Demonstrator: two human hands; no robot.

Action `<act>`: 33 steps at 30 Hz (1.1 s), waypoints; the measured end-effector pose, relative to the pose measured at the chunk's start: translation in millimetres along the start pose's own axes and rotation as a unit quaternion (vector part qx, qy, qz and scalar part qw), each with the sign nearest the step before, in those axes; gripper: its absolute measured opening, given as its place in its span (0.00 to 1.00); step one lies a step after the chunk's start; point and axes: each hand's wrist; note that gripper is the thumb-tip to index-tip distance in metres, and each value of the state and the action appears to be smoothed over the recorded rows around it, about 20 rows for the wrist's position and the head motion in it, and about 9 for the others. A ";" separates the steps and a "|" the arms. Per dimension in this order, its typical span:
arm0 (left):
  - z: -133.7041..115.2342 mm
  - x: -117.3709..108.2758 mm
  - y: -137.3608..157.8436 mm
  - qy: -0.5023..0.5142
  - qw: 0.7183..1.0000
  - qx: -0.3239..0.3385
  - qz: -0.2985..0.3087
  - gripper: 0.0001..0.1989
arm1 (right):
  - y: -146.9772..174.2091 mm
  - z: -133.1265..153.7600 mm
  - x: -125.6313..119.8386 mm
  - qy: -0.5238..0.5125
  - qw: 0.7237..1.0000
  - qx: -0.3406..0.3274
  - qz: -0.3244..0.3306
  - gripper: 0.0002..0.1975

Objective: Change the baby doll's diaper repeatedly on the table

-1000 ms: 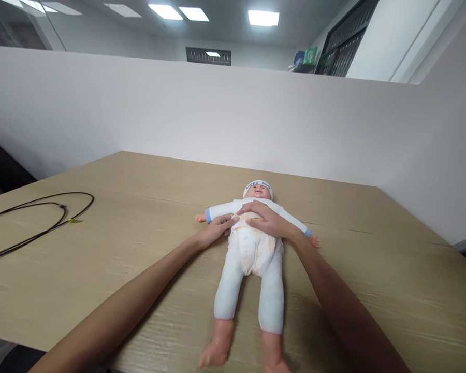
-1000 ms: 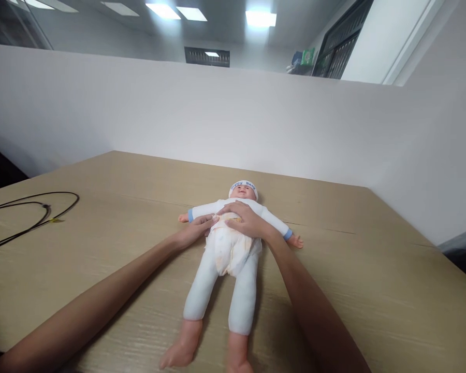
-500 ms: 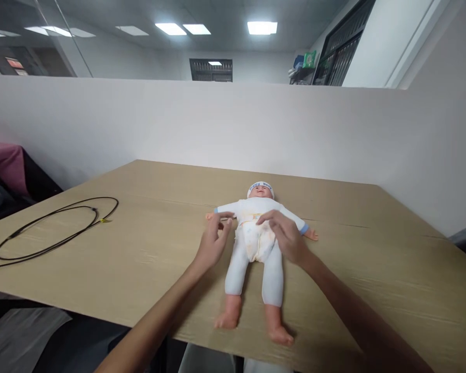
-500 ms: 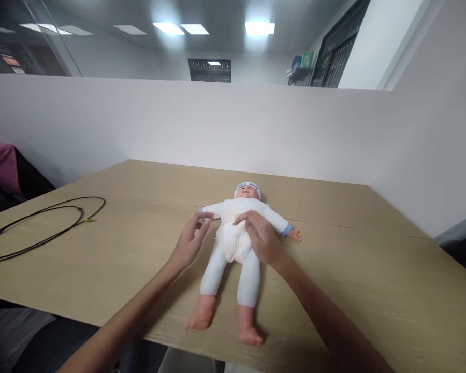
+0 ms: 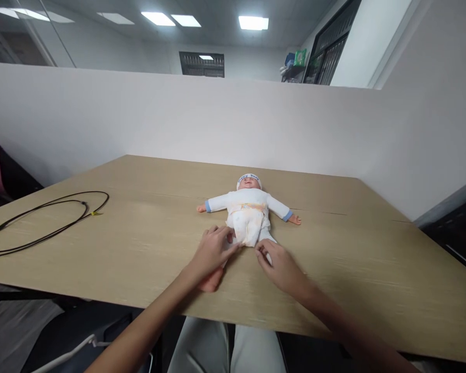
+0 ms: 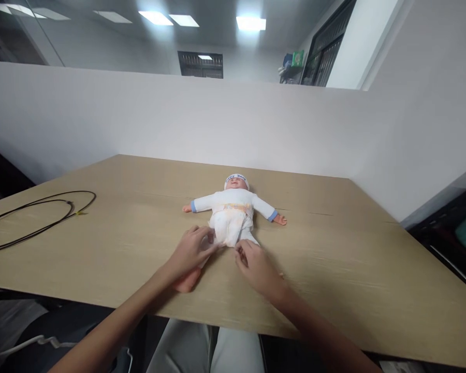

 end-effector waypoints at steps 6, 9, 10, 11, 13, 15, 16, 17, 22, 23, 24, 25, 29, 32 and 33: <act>10.6 13.2 -17.5 -0.001 1.000 0.020 0.011 0.17 | -16.0 3.1 19.0 0.080 0.991 0.070 -0.085 0.05; 15.6 13.9 -17.6 0.057 0.997 0.050 0.012 0.16 | -20.3 1.6 21.9 0.128 0.986 0.063 -0.087 0.07; 15.5 13.2 -17.0 0.075 0.995 0.058 0.009 0.15 | -20.5 0.9 22.2 0.136 0.985 0.057 -0.087 0.07; 14.7 12.2 -16.2 0.093 0.994 0.065 0.004 0.13 | -20.1 0.4 22.4 0.143 0.984 0.052 -0.089 0.06; 11.8 10.2 -14.6 0.129 0.989 0.077 -0.003 0.09 | -18.7 0.5 22.7 0.154 0.983 0.043 -0.094 0.05; 9.1 9.1 -13.5 0.152 0.985 0.077 -0.002 0.08 | -17.8 2.0 23.0 0.159 0.982 0.039 -0.092 0.05; 8.5 9.1 -13.4 0.156 0.985 0.070 0.000 0.08 | -18.2 3.0 22.8 0.160 0.983 0.040 -0.085 0.05; 8.3 9.5 -13.5 0.157 0.986 0.058 0.002 0.10 | -19.2 4.0 22.3 0.160 0.983 0.047 -0.077 0.05; 11.1 13.8 -17.6 0.200 0.980 -0.010 0.007 0.17 | -29.0 4.8 15.5 0.113 0.986 0.109 -0.060 0.10; 11.6 14.8 -18.3 0.221 0.975 -0.021 0.006 0.17 | -30.1 3.6 13.9 0.087 0.987 0.116 -0.065 0.11; 12.1 15.9 -18.7 0.244 0.969 -0.034 0.004 0.16 | -30.4 2.1 12.5 0.061 0.988 0.121 -0.075 0.12; 12.8 17.2 -18.6 0.266 0.963 -0.046 -0.001 0.15 | -29.8 0.3 11.2 0.038 0.988 0.125 -0.087 0.13; 18.2 25.7 -13.9 0.339 0.935 -0.091 -0.042 0.18 | -20.8 -7.5 7.0 -0.007 0.982 0.132 -0.137 0.16; 23.1 32.7 -7.5 0.380 0.916 -0.116 -0.060 0.23 | -12.4 -11.2 4.6 -0.012 0.979 0.150 -0.139 0.18; 24.1 34.2 -5.2 0.386 0.912 -0.125 -0.059 0.24 | -10.3 -11.7 4.0 -0.007 0.978 0.156 -0.137 0.18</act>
Point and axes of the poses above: each hand's wrist, its own y-axis away from the middle knuckle, its own x-axis out of the palm, z = x × y, and after that the axes turned 6 degrees about x, right-handed
